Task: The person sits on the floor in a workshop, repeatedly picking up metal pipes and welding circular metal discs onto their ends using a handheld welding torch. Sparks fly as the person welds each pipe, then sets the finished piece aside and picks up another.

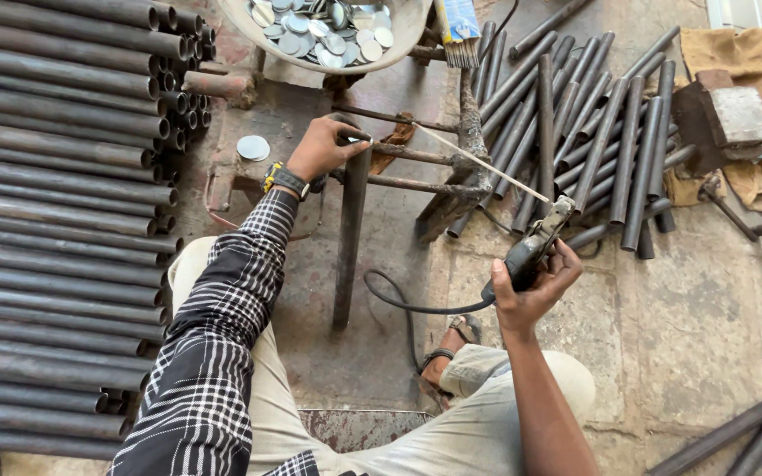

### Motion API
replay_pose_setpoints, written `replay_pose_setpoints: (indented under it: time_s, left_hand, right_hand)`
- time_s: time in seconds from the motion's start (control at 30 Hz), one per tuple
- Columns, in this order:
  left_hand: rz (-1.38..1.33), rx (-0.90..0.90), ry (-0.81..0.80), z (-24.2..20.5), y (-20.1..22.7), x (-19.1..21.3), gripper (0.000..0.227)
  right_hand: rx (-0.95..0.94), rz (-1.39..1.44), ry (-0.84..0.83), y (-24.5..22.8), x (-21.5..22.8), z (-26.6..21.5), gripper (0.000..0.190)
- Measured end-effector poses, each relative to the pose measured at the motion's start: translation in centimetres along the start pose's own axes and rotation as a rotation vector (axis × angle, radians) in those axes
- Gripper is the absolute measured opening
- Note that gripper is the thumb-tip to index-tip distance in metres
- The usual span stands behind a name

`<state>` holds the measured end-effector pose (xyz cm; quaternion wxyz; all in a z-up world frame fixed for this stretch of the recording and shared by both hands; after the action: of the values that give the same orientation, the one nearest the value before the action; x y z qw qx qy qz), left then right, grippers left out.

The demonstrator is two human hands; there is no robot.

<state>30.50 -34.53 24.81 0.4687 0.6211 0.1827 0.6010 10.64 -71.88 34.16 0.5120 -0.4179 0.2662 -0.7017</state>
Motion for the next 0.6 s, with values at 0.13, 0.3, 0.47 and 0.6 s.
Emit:
replay_pose_setpoints:
  time_s: [0.13,0.3,0.47,0.6]
  left_hand:
    - [-0.088,0.056,-0.01,-0.1,0.0,0.2,0.032]
    - [-0.059,0.047,0.011,-0.5,1.1,0.6,0.033]
    - [-0.039,0.05,0.021,-0.7,0.7,0.5,0.032]
    - [-0.108,0.075,-0.018,-0.7,-1.1,0.5,0.026]
  right_hand:
    - [-0.008,-0.034,0.0,0.1,0.5,-0.1,0.073]
    - [-0.013,-0.048,-0.008,0.0,0.9,-0.5,0.074]
    - [-0.045,-0.058,-0.014,0.4,0.9,-0.7,0.075]
    - [-0.018,-0.079,-0.041,0.3,0.5,-1.0,0.075]
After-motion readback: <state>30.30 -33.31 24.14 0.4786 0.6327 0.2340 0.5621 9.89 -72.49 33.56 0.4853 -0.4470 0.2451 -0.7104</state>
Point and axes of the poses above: each hand's wrist, its own z-axis towards the middle knuckle, its own x-axis out of the back of the hand, y = z × x, the point moved 7 cm from there along z, towards the middle knuckle, and after that the axes turned 15 degrees about -y, right-handed, at the moved point
